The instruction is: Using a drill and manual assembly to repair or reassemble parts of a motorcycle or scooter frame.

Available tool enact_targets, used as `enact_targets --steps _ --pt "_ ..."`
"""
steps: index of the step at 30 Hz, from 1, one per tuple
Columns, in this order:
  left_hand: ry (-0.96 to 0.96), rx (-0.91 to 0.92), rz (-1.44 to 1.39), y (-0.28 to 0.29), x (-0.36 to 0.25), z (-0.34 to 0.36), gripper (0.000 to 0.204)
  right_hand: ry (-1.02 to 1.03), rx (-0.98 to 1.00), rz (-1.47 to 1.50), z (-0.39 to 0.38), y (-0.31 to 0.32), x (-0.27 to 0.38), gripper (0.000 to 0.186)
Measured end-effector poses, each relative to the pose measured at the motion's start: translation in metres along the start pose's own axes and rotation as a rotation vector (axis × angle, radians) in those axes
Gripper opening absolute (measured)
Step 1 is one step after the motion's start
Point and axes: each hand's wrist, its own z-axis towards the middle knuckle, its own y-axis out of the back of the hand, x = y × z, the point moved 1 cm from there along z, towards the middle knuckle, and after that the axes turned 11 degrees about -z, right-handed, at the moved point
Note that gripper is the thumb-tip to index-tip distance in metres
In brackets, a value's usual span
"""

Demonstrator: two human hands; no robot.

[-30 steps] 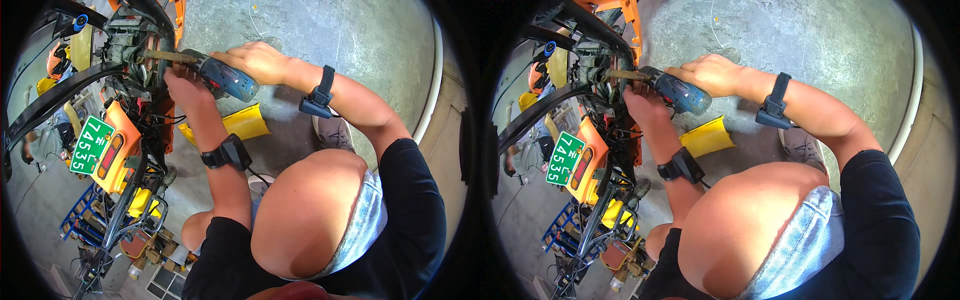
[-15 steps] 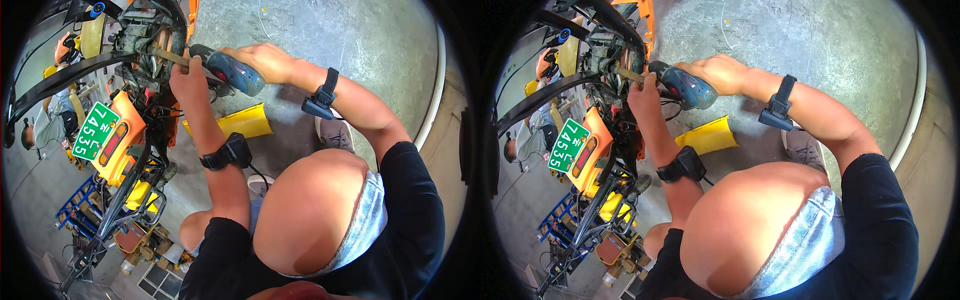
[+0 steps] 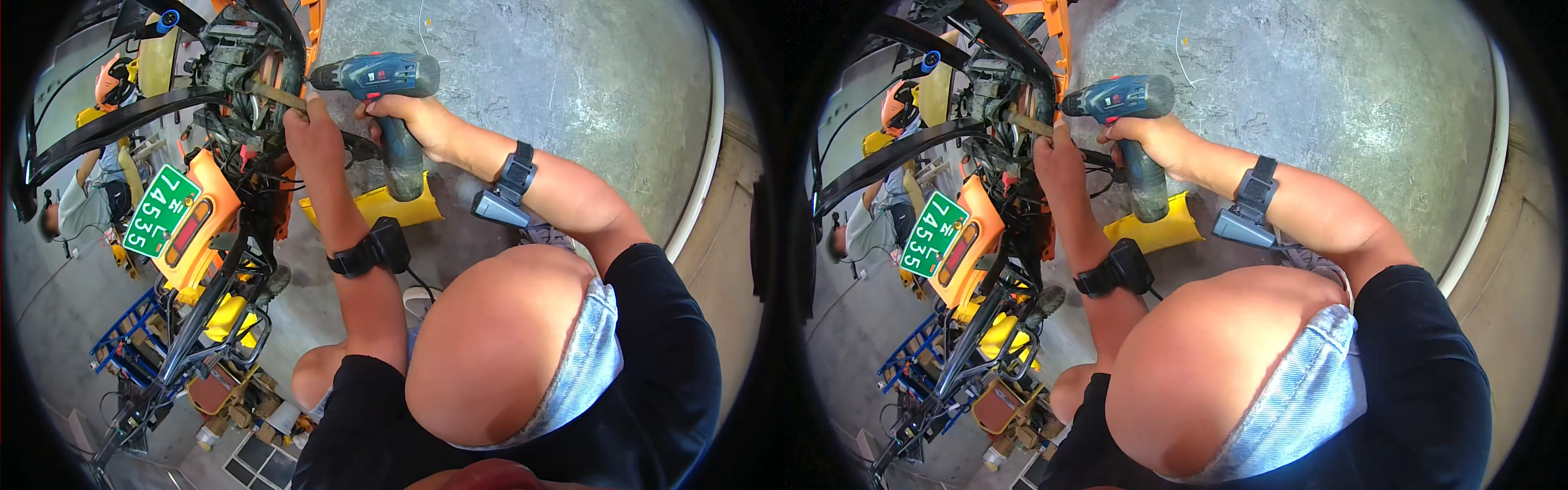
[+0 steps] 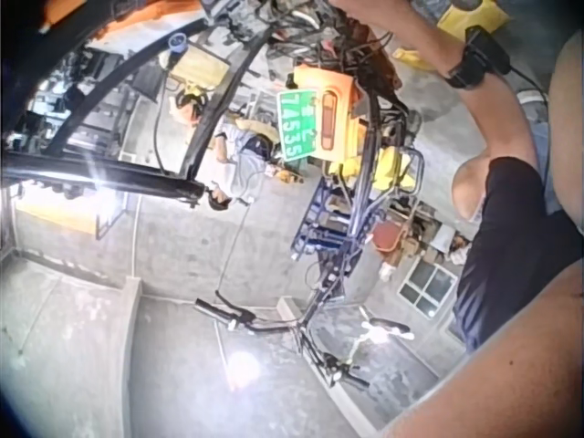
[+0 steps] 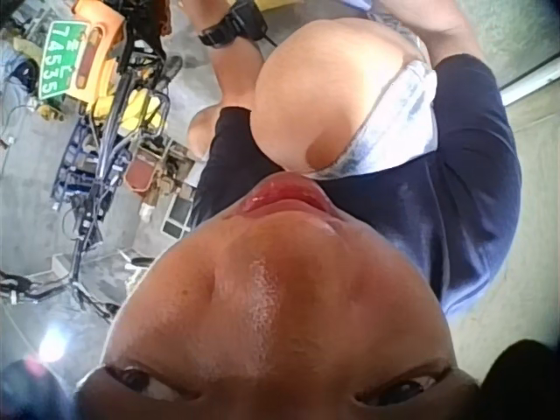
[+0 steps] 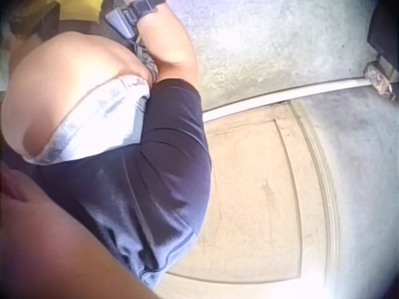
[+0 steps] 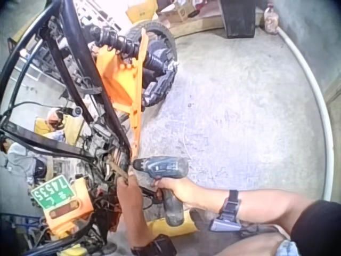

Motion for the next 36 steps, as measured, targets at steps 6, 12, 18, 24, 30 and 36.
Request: enact_targets --steps 6,12,18,24,30,36 --pt "-0.177 -0.077 0.26 0.002 -0.007 -0.006 0.041 -0.11 -0.065 0.228 -0.006 -0.012 -0.019 0.019" --pt "-0.928 -0.322 0.495 0.012 0.009 0.005 0.062 -0.154 -0.095 0.705 -0.002 -0.016 -0.027 0.02" --pt "-0.788 -0.262 0.603 0.007 0.023 0.014 0.077 -0.137 -0.082 0.632 -0.002 -0.011 -0.032 0.02" --pt "-0.71 -0.194 0.519 0.007 0.022 0.01 0.08 -0.099 -0.045 0.57 -0.001 -0.009 -0.037 0.017" --pt "-0.715 -0.172 0.507 0.006 0.023 0.01 0.082 -0.045 -0.016 0.434 0.003 0.001 -0.046 0.02" --pt "-0.704 -0.149 0.573 0.009 0.027 0.013 0.084 0.067 -0.017 0.286 0.007 0.004 -0.049 0.015"
